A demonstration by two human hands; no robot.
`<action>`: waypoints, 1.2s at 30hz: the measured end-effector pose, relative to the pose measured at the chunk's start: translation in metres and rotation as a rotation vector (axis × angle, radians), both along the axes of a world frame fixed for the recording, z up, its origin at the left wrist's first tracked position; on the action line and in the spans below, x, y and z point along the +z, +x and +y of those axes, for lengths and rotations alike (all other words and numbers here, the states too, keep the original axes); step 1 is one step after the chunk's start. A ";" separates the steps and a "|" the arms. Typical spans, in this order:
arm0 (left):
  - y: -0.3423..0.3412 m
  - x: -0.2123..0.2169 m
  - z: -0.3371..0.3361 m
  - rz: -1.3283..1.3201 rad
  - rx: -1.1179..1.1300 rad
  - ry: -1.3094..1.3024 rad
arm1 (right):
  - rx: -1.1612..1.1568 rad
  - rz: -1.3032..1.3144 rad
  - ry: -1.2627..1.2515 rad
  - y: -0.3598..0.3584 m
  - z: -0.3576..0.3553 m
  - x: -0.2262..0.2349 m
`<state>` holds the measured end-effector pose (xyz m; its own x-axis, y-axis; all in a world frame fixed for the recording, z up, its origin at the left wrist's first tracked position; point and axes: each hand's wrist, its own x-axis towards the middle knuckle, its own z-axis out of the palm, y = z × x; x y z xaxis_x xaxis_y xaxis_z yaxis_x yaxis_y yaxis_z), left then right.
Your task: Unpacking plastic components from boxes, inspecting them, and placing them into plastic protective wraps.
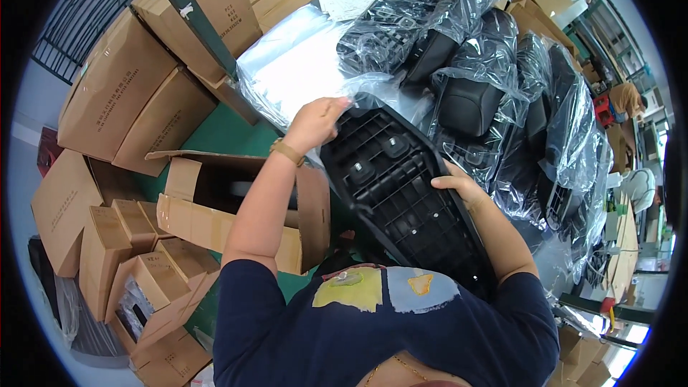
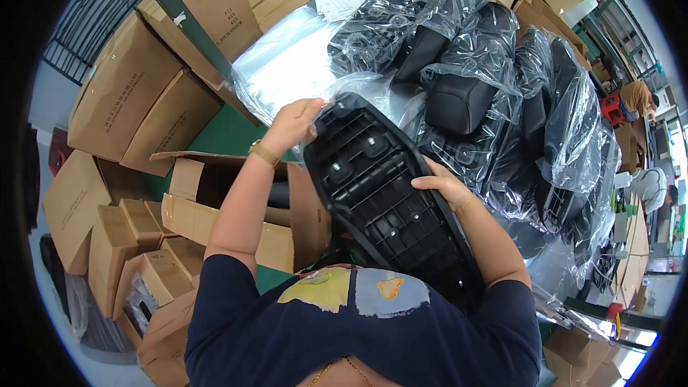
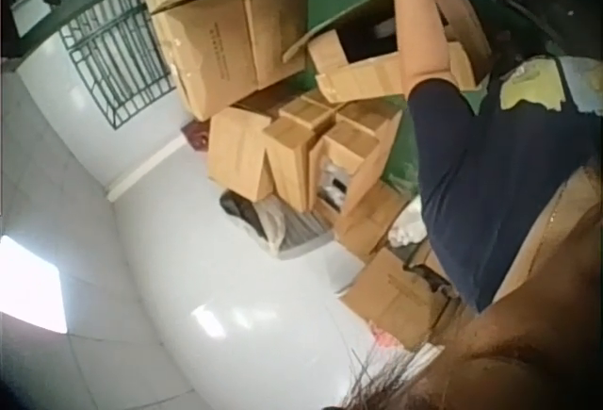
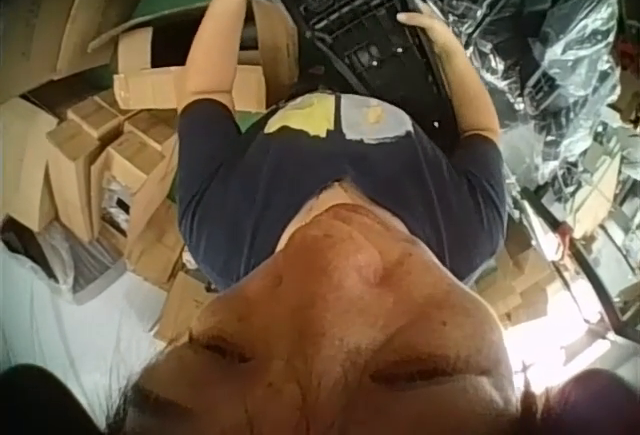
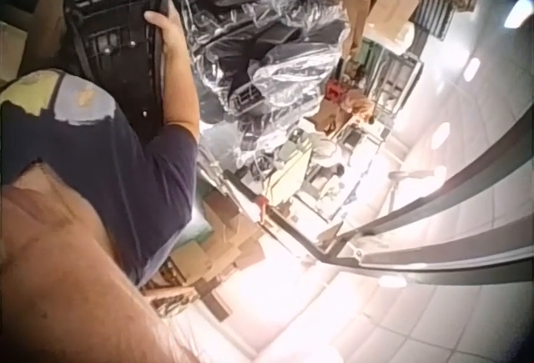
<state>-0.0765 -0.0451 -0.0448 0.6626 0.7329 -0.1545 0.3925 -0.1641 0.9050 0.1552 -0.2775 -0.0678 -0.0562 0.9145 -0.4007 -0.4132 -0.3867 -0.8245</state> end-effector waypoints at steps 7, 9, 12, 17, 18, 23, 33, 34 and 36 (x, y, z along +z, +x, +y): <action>0.030 0.030 -0.051 -0.201 -0.205 0.843 | -0.040 -0.273 0.007 -0.023 0.018 0.012; 0.007 0.032 -0.051 -0.141 -0.160 0.895 | -0.094 -0.253 -0.019 -0.013 0.015 0.011; -0.045 0.013 -0.042 -0.025 0.002 0.874 | -0.199 -0.209 0.009 -0.007 0.014 0.014; -0.057 -0.020 -0.099 -0.118 -0.013 0.818 | -0.181 -0.253 -0.019 -0.006 0.022 -0.006; -0.052 -0.013 -0.110 -0.078 -0.037 0.896 | -0.161 -0.265 -0.026 -0.009 0.027 -0.008; -0.036 -0.034 -0.084 -0.543 0.166 0.474 | -0.227 -0.087 -0.235 -0.015 0.034 -0.006; -0.038 -0.017 -0.074 -0.593 0.076 -0.156 | 0.050 -0.195 -0.416 -0.027 -0.166 0.049; -0.028 -0.011 -0.072 -0.596 0.058 -0.158 | 0.032 -0.196 -0.415 -0.034 -0.160 0.060; -0.005 0.010 -0.072 -0.615 -0.153 0.637 | 0.044 -0.267 -0.214 -0.043 -0.128 0.079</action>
<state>-0.0812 -0.1176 -0.0350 0.5919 0.4549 0.6653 -0.1986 -0.7177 0.6674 0.1127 -0.4055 0.0111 0.0391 0.8070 -0.5892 -0.1730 -0.5753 -0.7994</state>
